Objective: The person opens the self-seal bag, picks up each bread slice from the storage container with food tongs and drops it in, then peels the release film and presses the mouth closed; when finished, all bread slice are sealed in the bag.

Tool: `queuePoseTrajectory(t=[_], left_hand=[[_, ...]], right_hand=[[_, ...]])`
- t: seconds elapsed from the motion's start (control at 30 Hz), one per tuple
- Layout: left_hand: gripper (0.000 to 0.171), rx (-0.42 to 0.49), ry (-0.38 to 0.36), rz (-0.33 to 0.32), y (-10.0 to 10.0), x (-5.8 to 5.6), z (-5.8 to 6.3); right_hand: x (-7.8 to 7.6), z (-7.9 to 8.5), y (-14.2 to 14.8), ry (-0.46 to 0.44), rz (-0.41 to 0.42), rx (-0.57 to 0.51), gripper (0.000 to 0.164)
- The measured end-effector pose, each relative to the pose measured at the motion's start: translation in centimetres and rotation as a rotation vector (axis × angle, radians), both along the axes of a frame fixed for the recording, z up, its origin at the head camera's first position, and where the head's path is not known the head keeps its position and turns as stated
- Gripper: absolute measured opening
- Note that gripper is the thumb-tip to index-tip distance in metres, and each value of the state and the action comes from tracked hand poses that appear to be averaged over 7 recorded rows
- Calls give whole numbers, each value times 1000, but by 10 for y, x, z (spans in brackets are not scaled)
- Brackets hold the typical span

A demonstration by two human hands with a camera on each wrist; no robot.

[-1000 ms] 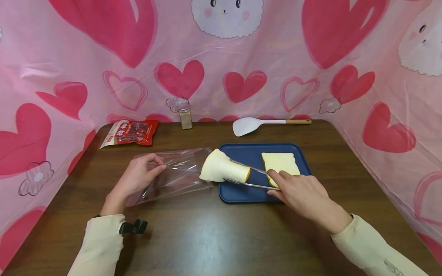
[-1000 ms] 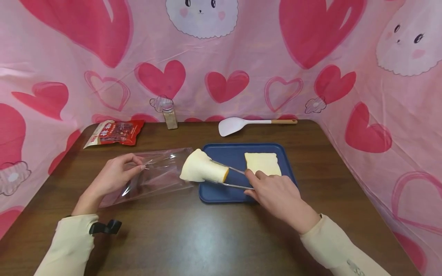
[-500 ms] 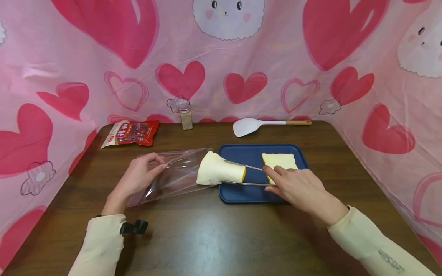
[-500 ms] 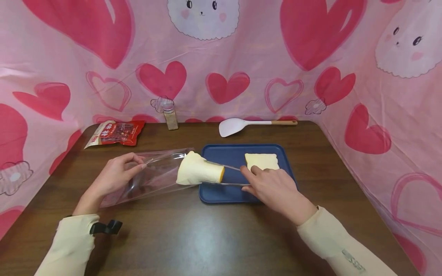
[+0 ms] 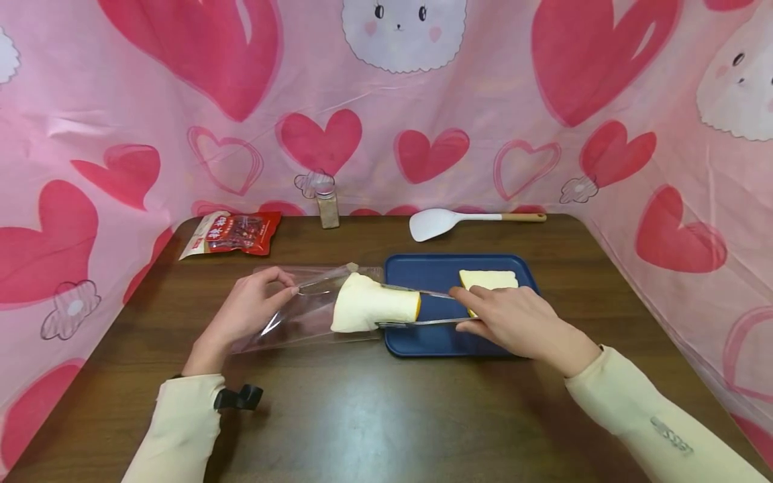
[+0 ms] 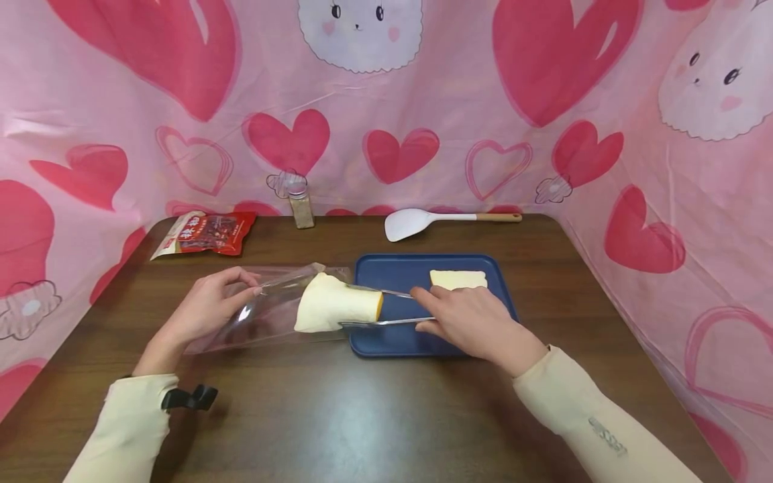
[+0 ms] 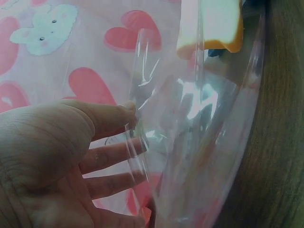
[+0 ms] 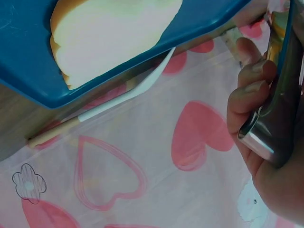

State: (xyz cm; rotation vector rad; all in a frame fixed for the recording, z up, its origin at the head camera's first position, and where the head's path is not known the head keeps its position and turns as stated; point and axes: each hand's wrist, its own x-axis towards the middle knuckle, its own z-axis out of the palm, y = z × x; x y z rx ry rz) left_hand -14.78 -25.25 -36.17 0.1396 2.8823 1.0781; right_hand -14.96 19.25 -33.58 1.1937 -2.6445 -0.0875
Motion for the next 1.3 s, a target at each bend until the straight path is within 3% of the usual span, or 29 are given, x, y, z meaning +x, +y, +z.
queuePoseTrajectory(t=[0.6, 0.93, 1.3], left_hand=[[18, 50, 9, -5, 1, -1, -6], [20, 97, 51, 28, 0, -3, -6], [22, 119, 93, 1, 8, 0, -8]], right_hand=[[-30, -7, 3, -444, -100, -67, 57], [-35, -10, -3, -449, -83, -63, 57], [-37, -15, -16, -405, -57, -69, 59]])
